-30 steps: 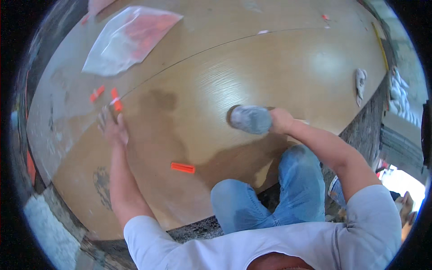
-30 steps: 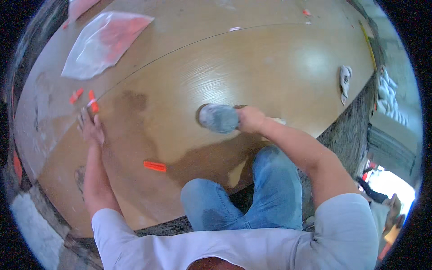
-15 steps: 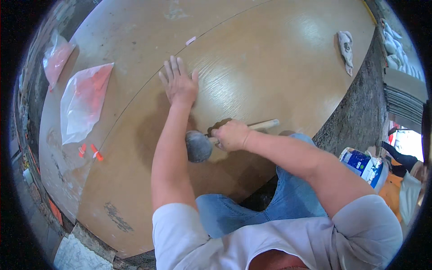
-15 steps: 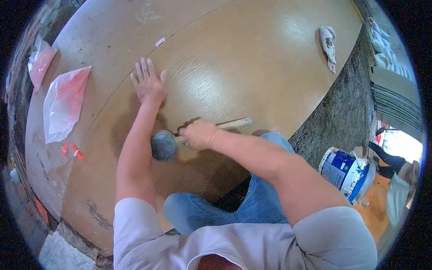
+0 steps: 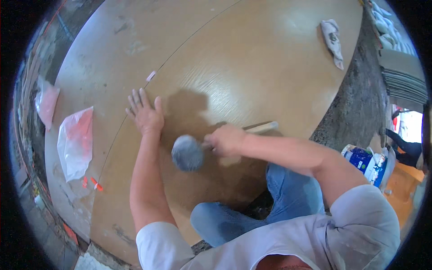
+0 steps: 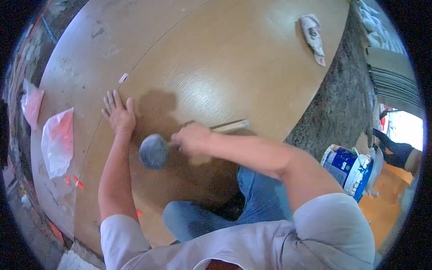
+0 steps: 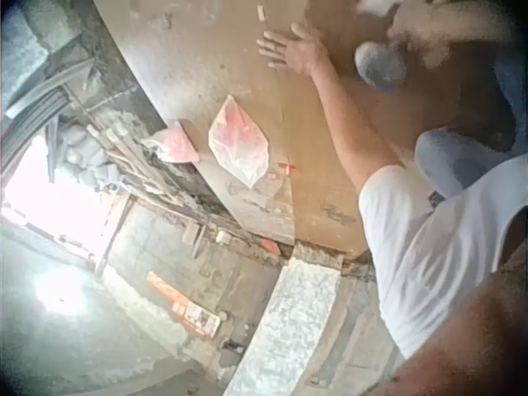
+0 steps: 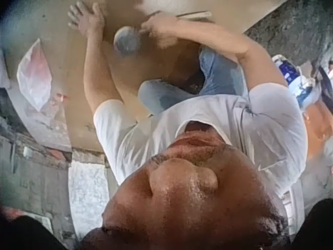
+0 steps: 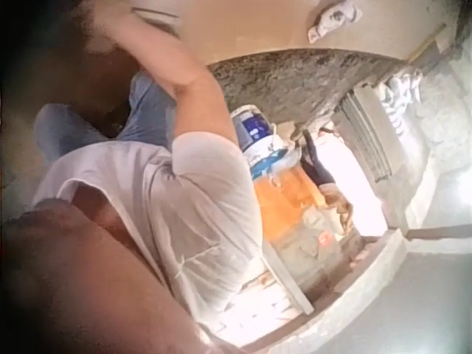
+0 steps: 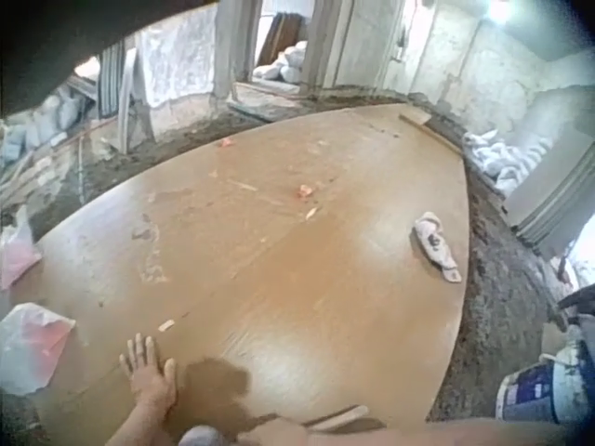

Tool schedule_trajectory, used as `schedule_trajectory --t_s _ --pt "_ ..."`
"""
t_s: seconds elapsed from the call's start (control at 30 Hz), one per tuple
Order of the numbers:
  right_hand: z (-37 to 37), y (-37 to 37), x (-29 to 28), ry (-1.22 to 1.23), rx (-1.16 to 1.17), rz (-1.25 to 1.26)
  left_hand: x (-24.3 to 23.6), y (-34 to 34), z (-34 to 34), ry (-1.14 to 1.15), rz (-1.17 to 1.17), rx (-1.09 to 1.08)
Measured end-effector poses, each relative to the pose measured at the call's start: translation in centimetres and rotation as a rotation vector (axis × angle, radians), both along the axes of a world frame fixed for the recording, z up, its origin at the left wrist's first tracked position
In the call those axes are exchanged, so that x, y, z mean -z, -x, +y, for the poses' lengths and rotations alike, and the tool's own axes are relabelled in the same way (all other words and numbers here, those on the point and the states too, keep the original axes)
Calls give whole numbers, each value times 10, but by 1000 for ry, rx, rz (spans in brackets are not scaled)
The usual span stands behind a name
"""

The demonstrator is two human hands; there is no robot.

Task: Laying floor tiles and using a rubber mallet to level them.

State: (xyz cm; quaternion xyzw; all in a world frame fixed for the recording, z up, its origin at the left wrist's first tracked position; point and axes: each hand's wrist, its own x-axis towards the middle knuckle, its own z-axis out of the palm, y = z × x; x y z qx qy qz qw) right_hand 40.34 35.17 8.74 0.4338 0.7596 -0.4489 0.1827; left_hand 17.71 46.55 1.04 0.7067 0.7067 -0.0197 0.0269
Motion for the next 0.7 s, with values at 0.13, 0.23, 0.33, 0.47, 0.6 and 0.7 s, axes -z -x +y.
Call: schedule_trajectory --t_s 0.13,0.23,0.33,0.47,0.6,0.7 --pt "33 -87 -17 -240 621 1 -3 0 2 -17 17 -1" --pt "58 -121 -30 -182 1126 -15 -1 -1 1 -28 35 5" --pt "79 -170 -2 -366 1083 -98 0 -6 2 -40 21 10" --pt "84 -188 2 -308 1129 -67 5 0 4 -132 -25 41" --pt "89 -191 3 -242 1131 -129 8 -2 -1 -247 -68 116" --pt "91 -199 9 -187 1035 -138 6 -35 23 -120 -41 438"
